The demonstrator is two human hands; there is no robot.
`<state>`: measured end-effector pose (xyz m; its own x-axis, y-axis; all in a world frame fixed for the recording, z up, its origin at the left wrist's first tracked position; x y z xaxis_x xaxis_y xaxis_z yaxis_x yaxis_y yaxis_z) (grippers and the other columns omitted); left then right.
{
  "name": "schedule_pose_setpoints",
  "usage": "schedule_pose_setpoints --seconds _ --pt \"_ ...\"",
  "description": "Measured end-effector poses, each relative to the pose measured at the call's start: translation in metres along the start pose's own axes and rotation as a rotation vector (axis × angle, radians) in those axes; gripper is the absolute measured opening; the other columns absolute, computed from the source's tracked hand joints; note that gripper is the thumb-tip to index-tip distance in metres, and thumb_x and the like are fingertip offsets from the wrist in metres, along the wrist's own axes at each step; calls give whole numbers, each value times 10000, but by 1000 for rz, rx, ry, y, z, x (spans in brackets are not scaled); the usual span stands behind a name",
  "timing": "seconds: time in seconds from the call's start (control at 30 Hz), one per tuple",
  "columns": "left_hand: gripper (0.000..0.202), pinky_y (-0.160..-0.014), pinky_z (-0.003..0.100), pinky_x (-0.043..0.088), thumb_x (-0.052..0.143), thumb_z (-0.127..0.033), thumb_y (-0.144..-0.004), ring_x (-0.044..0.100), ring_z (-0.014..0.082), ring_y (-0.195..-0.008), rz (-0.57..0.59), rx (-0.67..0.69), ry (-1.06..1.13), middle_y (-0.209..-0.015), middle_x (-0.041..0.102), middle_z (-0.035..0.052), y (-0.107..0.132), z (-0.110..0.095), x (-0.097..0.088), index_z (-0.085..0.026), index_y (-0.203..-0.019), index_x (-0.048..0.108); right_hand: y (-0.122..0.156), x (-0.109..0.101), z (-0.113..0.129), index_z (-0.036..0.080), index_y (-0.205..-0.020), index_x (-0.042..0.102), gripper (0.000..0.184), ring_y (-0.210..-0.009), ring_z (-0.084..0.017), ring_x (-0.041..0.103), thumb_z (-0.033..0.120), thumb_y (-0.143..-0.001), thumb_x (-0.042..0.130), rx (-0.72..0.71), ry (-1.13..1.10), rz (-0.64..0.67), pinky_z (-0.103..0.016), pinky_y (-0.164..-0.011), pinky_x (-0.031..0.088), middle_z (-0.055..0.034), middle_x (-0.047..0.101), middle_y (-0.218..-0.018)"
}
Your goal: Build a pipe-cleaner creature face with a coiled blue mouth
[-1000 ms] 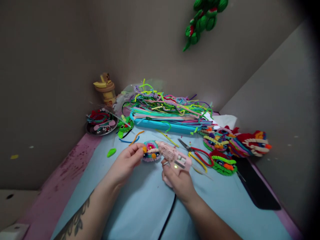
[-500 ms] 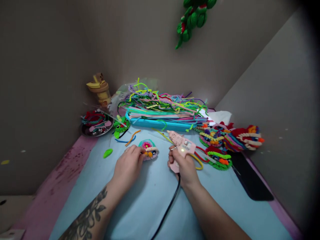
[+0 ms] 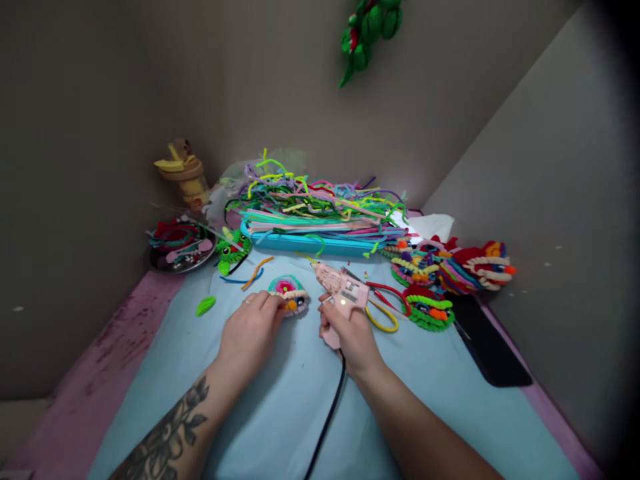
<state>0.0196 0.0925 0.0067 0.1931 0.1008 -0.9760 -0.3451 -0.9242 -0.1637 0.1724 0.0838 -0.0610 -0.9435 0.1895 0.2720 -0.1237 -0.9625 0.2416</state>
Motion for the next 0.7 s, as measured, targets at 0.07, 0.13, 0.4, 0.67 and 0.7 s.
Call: schedule_pose_setpoints --seconds 0.07,0.13,0.4,0.67,0.7 --pt "153 -748 348 455 465 -249 -909 570 235 -857 -4 8 -6 -891 619 61 0 0 0 -180 -938 599 1 1 -1 166 -858 597 341 -468 -112 475 461 -710 684 7 -3 7 -221 -445 375 36 535 -556" --pt "153 -745 341 454 467 -255 -909 570 230 -852 -8 15 -9 -881 618 61 -1 -1 1 -180 -930 599 1 1 0 165 -875 597 348 -469 -113 473 459 -709 685 5 -4 8 -222 -447 377 36 533 -558" --pt "160 -753 324 443 463 -272 -907 576 226 -866 -22 22 -1 -878 625 66 -3 -2 3 -188 -928 598 3 1 6 165 -882 590 343 -471 -117 469 450 -716 683 -24 -11 -13 -226 -445 377 37 530 -552" --pt "159 -769 332 460 553 -303 -841 574 214 -889 -91 -55 327 -914 609 49 -4 17 -8 -203 -963 570 2 1 3 171 -905 590 363 -493 -104 484 452 -704 702 -34 -30 -2 -217 -470 391 44 549 -593" --pt "163 -809 353 455 548 -287 -835 565 220 -928 -130 -69 366 -947 601 57 -4 23 -13 -202 -973 565 2 1 3 174 -907 587 366 -490 -104 482 452 -701 704 -33 -32 -5 -219 -467 390 44 553 -598"
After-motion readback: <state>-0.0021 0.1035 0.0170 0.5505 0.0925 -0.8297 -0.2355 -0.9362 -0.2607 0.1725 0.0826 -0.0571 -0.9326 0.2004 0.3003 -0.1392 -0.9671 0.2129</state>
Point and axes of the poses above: each hand's wrist, its own y-axis away from the middle knuckle, its own x-axis out of the palm, z = x × y, the point moved 10 cm from there along -y, towards the middle knuckle
